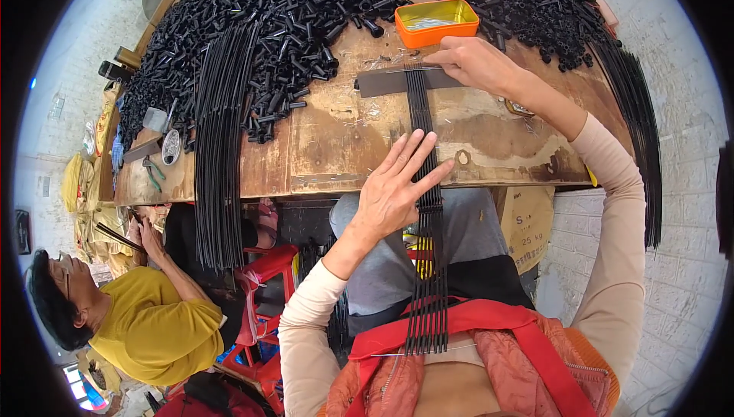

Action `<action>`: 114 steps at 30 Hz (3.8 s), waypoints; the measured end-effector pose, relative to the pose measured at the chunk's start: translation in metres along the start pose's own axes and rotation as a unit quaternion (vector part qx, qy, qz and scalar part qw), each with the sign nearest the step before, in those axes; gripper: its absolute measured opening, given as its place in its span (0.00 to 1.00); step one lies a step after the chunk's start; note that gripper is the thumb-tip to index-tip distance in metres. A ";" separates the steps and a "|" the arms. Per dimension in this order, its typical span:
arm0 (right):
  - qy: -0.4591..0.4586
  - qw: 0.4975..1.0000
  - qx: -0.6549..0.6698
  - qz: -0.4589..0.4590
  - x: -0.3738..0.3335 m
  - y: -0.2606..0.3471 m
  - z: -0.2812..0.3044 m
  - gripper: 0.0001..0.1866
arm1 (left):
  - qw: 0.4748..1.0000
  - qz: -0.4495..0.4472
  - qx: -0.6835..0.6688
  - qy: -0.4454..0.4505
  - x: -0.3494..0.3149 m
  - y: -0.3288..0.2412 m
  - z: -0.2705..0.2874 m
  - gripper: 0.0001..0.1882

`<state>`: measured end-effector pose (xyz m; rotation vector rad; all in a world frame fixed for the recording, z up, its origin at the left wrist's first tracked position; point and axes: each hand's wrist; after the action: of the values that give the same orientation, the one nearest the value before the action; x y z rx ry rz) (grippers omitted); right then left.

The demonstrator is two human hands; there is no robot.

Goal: The worker is assembling and trimming black plastic components using a handheld cutter tool at a factory workbench.

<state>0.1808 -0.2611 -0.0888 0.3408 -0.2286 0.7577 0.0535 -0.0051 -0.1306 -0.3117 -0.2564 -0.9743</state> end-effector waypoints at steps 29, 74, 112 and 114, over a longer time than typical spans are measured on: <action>0.001 0.999 0.052 0.006 0.012 -0.010 -0.010 0.08 | 1.000 0.000 0.000 -0.012 0.000 0.001 -0.002 0.37; -0.026 0.868 0.490 -0.075 -0.021 0.189 0.182 0.14 | 0.733 0.133 -0.667 0.027 0.036 -0.027 0.030 0.28; -0.292 0.587 0.659 -0.368 -0.146 0.286 -0.125 0.23 | 0.877 0.150 -0.430 0.153 -0.168 -0.105 -0.122 0.21; -0.277 0.571 0.671 -0.383 -0.166 0.287 -0.141 0.23 | 0.744 0.216 -0.618 0.134 -0.178 -0.131 -0.132 0.16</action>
<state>-0.1273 -0.1185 -0.2094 2.0350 -0.0126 -0.2633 -0.1427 0.0137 -0.2958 -1.3735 0.7766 -0.5735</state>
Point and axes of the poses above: each hand's wrist, its own x-axis towards the middle knuckle, its own z-axis out of the back of the hand, y = z × x, and after that the axes turned 4 degrees about x, right-handed
